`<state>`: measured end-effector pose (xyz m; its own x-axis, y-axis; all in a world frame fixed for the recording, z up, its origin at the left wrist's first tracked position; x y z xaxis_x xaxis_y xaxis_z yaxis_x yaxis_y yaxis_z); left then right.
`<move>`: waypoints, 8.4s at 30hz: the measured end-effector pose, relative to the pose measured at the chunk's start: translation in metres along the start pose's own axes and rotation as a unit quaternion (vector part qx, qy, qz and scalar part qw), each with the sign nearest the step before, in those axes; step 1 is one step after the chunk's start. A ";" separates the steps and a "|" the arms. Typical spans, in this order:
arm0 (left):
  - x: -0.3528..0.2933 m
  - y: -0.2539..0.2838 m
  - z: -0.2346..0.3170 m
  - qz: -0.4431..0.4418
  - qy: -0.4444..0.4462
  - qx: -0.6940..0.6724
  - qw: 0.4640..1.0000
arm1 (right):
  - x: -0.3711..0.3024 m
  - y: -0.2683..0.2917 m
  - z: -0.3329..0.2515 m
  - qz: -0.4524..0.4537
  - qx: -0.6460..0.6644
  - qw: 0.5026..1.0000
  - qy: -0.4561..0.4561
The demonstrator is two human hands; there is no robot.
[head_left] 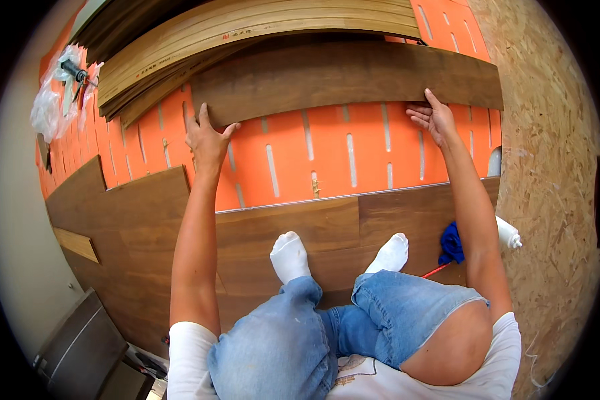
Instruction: The person installs a floorboard by applying adhesive to its edge, positioning it onto the subfloor, and tapping it into place using a hammer. They wipe away excess glue with a cloth and handle a caulking gun.
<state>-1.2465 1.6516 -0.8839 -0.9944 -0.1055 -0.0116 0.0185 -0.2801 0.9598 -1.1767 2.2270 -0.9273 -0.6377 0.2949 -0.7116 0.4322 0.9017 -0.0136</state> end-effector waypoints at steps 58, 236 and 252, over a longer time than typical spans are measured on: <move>0.041 0.166 -0.593 0.285 0.190 0.060 0.938 | -0.227 -0.891 -0.010 -0.484 -0.244 0.839 0.054; -0.385 -0.085 0.441 -0.781 0.123 -0.568 0.229 | -0.594 0.090 0.120 0.343 0.292 0.886 0.109; -0.360 -0.086 0.443 -0.769 0.113 -0.575 0.257 | -0.574 0.087 0.115 0.356 0.280 0.887 0.094</move>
<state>-0.9365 2.1359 -0.8381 0.1108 0.9567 -0.2692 -0.2300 -0.2388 -0.9434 -0.6998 2.0999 -0.6008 -0.1479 0.8215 -0.5507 0.9831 0.1828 0.0087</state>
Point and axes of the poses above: each hand's wrist, its own x-axis towards the middle knuckle, its own y-axis out of the back of the hand, z = x × y, the point moved 9 cm from there along x, towards the middle knuckle, and after that the axes turned 2 degrees about -y, right-handed, at the moved point
